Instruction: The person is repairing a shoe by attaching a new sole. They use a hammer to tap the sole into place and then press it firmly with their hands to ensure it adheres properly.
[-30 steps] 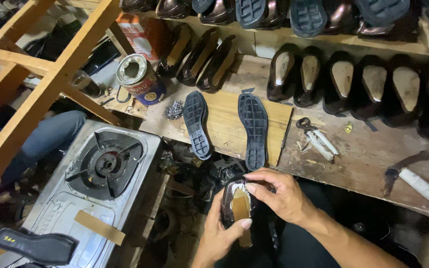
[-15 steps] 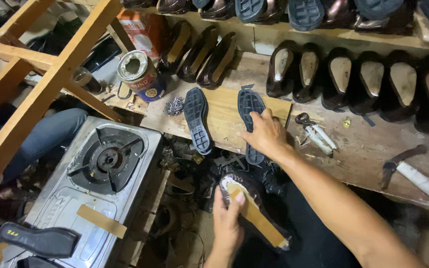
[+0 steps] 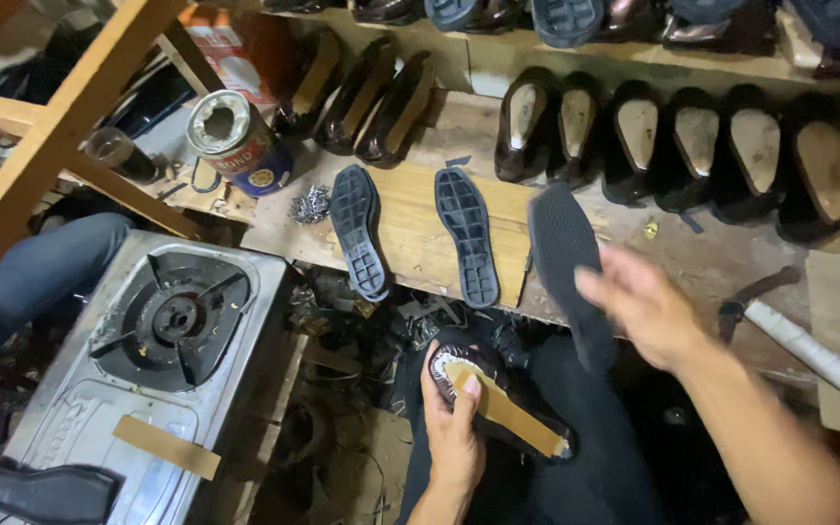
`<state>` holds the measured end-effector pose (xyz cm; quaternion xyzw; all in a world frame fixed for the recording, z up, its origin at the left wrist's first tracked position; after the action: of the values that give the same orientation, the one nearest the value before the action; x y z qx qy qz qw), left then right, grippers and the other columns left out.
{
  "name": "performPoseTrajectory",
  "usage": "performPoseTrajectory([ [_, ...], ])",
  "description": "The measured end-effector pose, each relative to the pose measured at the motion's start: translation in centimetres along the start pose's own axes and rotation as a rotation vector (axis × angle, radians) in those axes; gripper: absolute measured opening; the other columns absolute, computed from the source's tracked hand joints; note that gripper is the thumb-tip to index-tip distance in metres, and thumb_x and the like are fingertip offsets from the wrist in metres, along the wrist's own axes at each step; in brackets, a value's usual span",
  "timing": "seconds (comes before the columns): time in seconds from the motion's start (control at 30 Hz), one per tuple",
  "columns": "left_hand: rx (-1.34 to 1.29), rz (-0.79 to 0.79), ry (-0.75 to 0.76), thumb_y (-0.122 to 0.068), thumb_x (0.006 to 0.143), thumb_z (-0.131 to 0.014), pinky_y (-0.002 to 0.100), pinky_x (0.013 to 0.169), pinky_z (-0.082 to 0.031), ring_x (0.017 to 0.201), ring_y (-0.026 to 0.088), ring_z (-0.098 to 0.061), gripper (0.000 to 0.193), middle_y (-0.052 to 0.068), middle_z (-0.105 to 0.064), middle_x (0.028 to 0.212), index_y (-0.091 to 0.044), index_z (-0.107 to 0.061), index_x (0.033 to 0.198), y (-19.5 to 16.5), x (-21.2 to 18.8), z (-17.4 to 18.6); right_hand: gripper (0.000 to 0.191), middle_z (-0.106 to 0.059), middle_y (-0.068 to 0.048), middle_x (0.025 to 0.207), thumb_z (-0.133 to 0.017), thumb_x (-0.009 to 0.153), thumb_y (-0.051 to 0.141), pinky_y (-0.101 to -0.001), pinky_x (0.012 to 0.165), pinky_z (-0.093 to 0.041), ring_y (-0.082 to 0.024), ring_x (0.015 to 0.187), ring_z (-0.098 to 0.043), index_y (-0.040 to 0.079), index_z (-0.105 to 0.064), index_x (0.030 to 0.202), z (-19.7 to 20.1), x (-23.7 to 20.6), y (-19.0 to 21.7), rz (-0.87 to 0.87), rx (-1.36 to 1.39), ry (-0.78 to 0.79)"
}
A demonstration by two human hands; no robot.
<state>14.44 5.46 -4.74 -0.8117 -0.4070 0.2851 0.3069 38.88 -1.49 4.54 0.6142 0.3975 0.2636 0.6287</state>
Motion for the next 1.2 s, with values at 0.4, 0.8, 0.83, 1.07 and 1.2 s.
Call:
performPoseTrajectory([
  [0.4, 0.010, 0.050, 0.142, -0.020, 0.092, -0.064, 0.040, 0.110, -0.041, 0.127, 0.023, -0.054, 0.079, 0.011, -0.051, 0.144, -0.012, -0.023, 0.160, -0.7, -0.7, -0.4, 0.023, -0.074, -0.010, 0.095, -0.072, 0.092, 0.008, -0.0325, 0.075, -0.056, -0.015, 0.083, -0.068, -0.004, -0.066, 0.110, -1.9, -13.2, -13.1, -0.279, 0.222, 0.202],
  [0.8, -0.105, 0.238, 0.188, -0.043, 0.106, -0.042, 0.045, 0.110, -0.044, 0.129, 0.029, -0.057, 0.063, 0.020, -0.055, 0.147, -0.003, -0.037, 0.155, -1.4, -1.1, 1.9, 0.023, -0.077, -0.008, 0.102, -0.071, 0.090, 0.011, -0.0304, 0.085, -0.056, -0.013, 0.092, -0.070, -0.002, -0.069, 0.109, -6.1, -11.3, -13.5, -0.274, 0.151, 0.321],
  [0.83, -0.104, 0.223, 0.211, -0.043, 0.106, -0.043, 0.044, 0.112, -0.044, 0.130, 0.028, -0.057, 0.064, 0.021, -0.055, 0.147, -0.002, -0.037, 0.155, -1.4, -1.2, 2.0, 0.023, -0.077, -0.008, 0.102, -0.071, 0.090, 0.011, -0.0303, 0.085, -0.056, -0.013, 0.092, -0.070, -0.002, -0.069, 0.109, -6.2, -11.2, -13.5, -0.283, 0.149, 0.320],
  [1.07, -0.095, 0.211, 0.241, -0.044, 0.106, -0.043, 0.044, 0.113, -0.044, 0.131, 0.028, -0.057, 0.067, 0.021, -0.054, 0.149, -0.001, -0.034, 0.157, -1.3, -1.8, 3.0, 0.022, -0.077, -0.009, 0.099, -0.071, 0.090, 0.011, -0.0301, 0.083, -0.055, -0.013, 0.090, -0.070, -0.003, -0.070, 0.107, -7.0, -10.7, -13.9, -0.292, 0.109, 0.313],
  [1.2, -0.093, 0.198, 0.246, -0.043, 0.107, -0.043, 0.044, 0.113, -0.044, 0.132, 0.028, -0.057, 0.067, 0.021, -0.053, 0.150, -0.001, -0.033, 0.157, -1.3, -2.0, 3.4, 0.022, -0.077, -0.009, 0.097, -0.072, 0.089, 0.011, -0.0296, 0.082, -0.055, -0.013, 0.089, -0.070, -0.004, -0.070, 0.106, -7.3, -10.5, -14.1, -0.310, 0.059, 0.316],
])
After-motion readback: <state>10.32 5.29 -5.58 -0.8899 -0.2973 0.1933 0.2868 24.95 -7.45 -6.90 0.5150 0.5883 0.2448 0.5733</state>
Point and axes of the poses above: each hand's wrist, its own x-axis towards the middle knuckle, its own z-axis out of the back of the hand, y = z × x, the point moved 5 cm from there along x, towards the middle knuckle
